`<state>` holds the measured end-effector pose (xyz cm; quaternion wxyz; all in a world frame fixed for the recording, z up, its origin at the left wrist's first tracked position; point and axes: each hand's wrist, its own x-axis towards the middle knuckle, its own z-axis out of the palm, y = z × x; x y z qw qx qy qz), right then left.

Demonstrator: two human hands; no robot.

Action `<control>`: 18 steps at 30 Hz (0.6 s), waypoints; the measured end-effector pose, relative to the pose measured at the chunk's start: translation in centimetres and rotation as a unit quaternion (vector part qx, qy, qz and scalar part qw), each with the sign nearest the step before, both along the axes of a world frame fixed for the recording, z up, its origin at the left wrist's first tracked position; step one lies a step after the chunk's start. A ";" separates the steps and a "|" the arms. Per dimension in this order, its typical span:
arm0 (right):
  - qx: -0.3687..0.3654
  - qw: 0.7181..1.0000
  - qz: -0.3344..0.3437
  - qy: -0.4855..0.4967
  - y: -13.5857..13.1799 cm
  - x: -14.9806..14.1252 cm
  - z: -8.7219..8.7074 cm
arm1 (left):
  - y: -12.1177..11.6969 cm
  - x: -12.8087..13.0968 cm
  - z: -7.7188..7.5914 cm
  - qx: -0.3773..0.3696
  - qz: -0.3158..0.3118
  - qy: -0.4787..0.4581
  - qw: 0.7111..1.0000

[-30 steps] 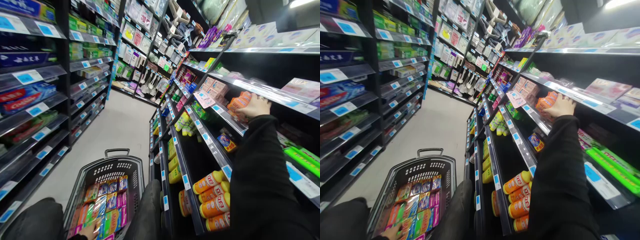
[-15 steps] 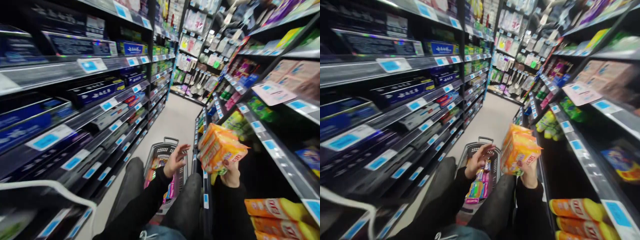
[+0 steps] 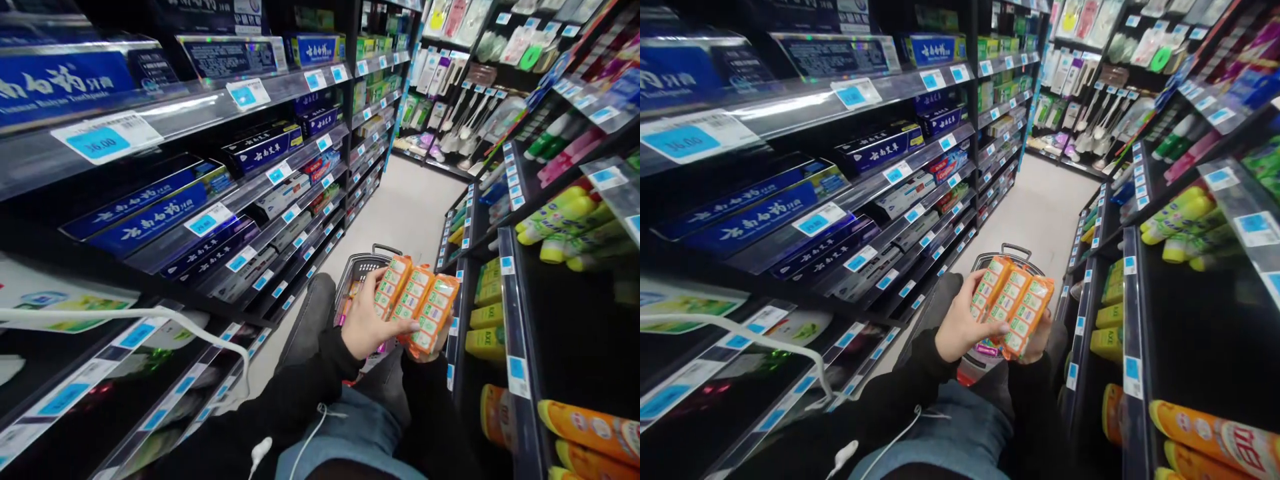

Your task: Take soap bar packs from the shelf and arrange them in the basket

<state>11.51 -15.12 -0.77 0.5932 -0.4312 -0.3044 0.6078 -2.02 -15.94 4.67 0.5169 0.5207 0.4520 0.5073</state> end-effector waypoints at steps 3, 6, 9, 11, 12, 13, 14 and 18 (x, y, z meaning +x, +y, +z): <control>-0.023 0.999 0.020 0.035 0.5 0.2 0.7 | 1.3 -0.1 -1.5 -0.052 -0.011 -0.025 0.998; -0.021 0.996 0.084 -0.009 3.1 0.0 1.3 | 4.5 -0.9 -4.3 -0.121 -0.060 -0.168 0.976; -0.016 0.985 0.143 -0.095 7.9 -0.2 0.4 | 9.2 -2.1 -7.6 -0.161 -0.087 -0.250 0.951; -0.015 0.975 0.146 -0.166 11.4 -0.6 -1.0 | 12.3 -2.7 -9.9 -0.169 -0.090 -0.277 0.942; -0.016 0.970 0.139 -0.196 13.1 -0.9 -1.9 | 13.8 -3.0 -11.1 -0.171 -0.087 -0.289 0.938; -0.019 0.967 0.133 -0.218 14.6 -1.2 -2.8 | 15.3 -3.2 -12.4 -0.174 -0.083 -0.301 0.934; -0.023 0.965 0.125 -0.228 16.1 -1.6 -3.8 | 16.6 -3.3 -13.7 -0.179 -0.080 -0.313 0.929; -0.061 0.983 0.069 -0.157 20.4 -2.0 -8.8 | 21.7 -4.2 -19.7 -0.224 -0.067 -0.357 0.904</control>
